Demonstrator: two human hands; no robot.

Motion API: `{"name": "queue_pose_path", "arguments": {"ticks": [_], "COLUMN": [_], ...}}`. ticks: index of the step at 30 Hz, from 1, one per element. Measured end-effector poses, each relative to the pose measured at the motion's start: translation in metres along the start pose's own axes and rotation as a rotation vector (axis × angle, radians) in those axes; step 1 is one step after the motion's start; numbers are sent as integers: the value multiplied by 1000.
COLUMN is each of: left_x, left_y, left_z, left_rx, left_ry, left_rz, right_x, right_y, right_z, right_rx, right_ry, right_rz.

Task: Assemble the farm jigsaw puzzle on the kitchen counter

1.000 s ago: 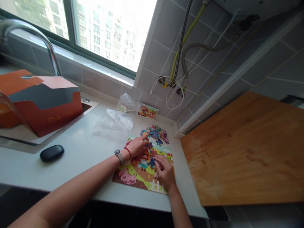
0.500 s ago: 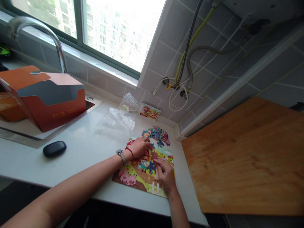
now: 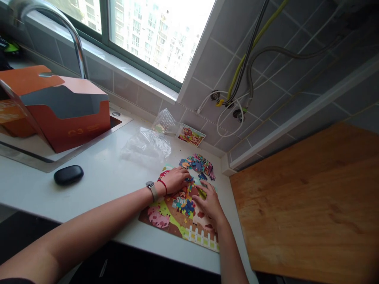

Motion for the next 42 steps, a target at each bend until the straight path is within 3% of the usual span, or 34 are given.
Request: {"name": "queue_pose_path", "arguments": {"ticks": [7, 11, 16, 25, 36, 42], "left_x": [0, 1, 0, 0, -5, -5], "left_y": [1, 0, 1, 3, 6, 5], "left_z": [0, -1, -2, -1, 3, 0], "left_rx": [-13, -28, -43, -25, 17, 14], "left_ry": [44, 116, 197, 248, 195, 121], "left_rz": [-4, -14, -24, -15, -35, -44], "right_x": [-15, -22, -31, -29, -29, -20], "right_y": [13, 14, 12, 13, 13, 15], "right_z": [0, 10, 16, 8, 8, 0], "right_rx": [-121, -309, -505, -396, -412, -309], "right_ry": [-161, -378, -591, -547, -592, -596], "right_rz": [40, -84, -84, -146, -128, -156]}}
Point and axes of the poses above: each hand's wrist, its own y-axis away from the middle knuckle, its own z-axis out of the back of the hand, x = y × z, the point moved 4 cm from there along -y, towards the middle knuckle, and after that the axes turned 15 degrees about -y, right-handed, at the moved point
